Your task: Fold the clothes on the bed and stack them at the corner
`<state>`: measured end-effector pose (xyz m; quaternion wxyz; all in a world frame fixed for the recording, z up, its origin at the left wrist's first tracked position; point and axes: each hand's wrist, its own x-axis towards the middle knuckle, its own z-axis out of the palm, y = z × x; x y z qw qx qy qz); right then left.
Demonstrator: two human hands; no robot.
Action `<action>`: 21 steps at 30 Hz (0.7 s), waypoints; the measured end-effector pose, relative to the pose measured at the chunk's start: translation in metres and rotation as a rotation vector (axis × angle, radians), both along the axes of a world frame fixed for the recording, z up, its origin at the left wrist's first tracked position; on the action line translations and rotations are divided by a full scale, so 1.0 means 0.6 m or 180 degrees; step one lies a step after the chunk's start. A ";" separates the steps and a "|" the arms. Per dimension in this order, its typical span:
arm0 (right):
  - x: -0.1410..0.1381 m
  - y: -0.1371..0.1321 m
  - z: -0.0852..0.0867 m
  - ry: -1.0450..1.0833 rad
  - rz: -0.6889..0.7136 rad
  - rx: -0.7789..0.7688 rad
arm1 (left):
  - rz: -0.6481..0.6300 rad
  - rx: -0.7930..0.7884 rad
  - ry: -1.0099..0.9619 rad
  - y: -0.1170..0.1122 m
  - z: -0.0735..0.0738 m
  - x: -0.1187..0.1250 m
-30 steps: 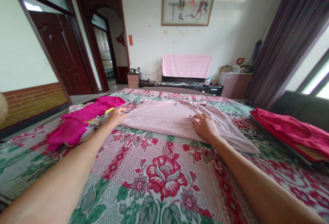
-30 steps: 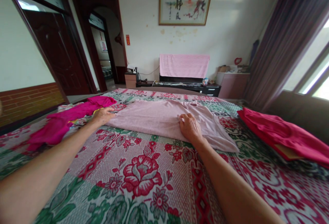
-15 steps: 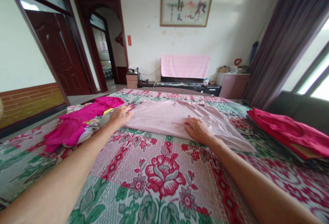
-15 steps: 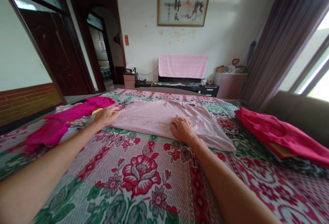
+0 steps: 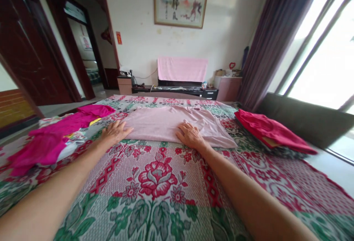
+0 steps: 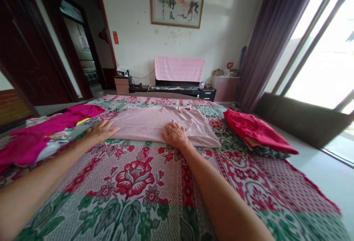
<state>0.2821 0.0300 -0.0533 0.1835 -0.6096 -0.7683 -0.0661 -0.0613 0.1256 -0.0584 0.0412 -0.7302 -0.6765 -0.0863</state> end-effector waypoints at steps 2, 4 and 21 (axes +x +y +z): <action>-0.004 -0.006 0.003 0.0006 -0.0073 0.0210 | 0.0147 0.0393 0.0022 -0.020 0.006 0.019; -0.008 -0.013 0.007 -0.0026 -0.0102 0.0356 | -0.0032 0.0707 0.0017 -0.041 0.015 0.042; 0.171 -0.012 0.046 0.0957 -0.1691 -0.0067 | -0.0485 0.0612 -0.0140 -0.112 -0.022 0.188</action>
